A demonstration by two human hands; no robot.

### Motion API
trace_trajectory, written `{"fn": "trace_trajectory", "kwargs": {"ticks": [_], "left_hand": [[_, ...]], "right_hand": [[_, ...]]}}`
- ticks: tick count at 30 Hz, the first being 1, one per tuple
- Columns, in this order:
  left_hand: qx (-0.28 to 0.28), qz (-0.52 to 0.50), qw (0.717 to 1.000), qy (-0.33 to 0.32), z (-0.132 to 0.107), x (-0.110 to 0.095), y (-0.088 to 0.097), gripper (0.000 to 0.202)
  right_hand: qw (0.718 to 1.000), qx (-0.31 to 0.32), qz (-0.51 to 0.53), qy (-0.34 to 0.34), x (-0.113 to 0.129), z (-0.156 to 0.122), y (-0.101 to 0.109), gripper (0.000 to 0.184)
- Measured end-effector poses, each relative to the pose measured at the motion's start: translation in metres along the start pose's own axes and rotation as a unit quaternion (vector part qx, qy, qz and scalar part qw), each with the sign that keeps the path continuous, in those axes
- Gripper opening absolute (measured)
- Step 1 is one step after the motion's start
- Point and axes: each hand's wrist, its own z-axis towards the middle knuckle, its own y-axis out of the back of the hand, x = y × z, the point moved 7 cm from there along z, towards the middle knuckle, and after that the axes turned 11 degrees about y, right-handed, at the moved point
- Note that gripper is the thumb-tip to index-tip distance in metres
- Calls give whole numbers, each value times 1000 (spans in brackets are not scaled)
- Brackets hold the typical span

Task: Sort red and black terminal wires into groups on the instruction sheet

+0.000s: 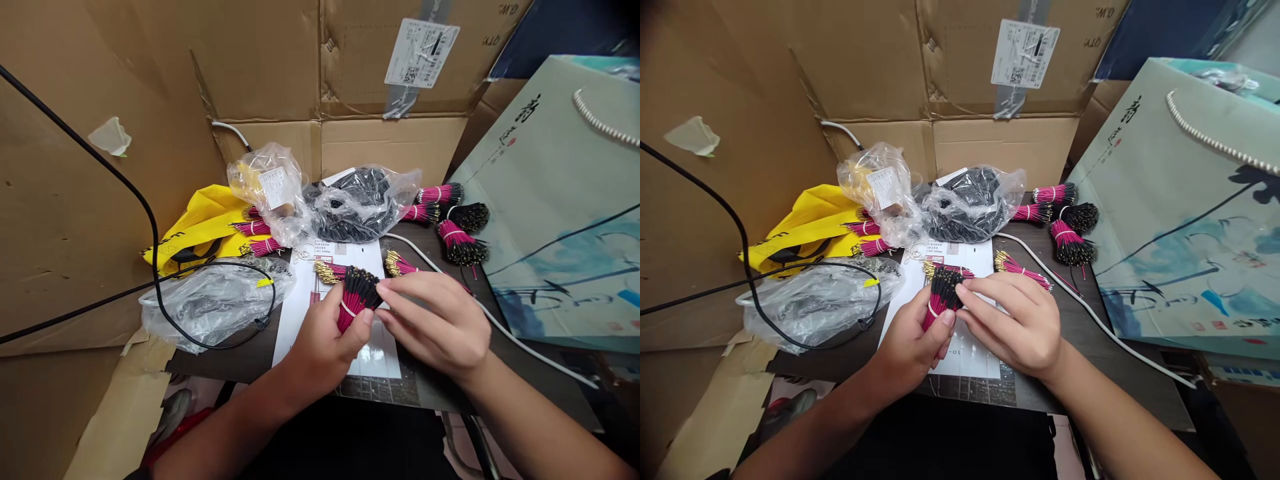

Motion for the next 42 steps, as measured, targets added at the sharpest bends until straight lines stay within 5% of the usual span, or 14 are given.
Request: {"fn": "trace_trajectory", "kwargs": {"ticks": [10, 22, 30, 42], "left_hand": [[-121, 201, 964, -122, -1, -19, 18, 64], [-155, 307, 910, -232, -4, -29, 12, 66], [-208, 372, 839, -338, -11, -39, 7, 64], [-219, 426, 804, -351, -13, -43, 2, 64]], "right_hand": [[966, -58, 196, -157, -15, -18, -10, 62], [982, -33, 157, -101, -5, -17, -18, 67], [981, -77, 151, -96, -8, -21, -10, 57], [987, -83, 110, -79, -10, -23, -1, 51]]}}
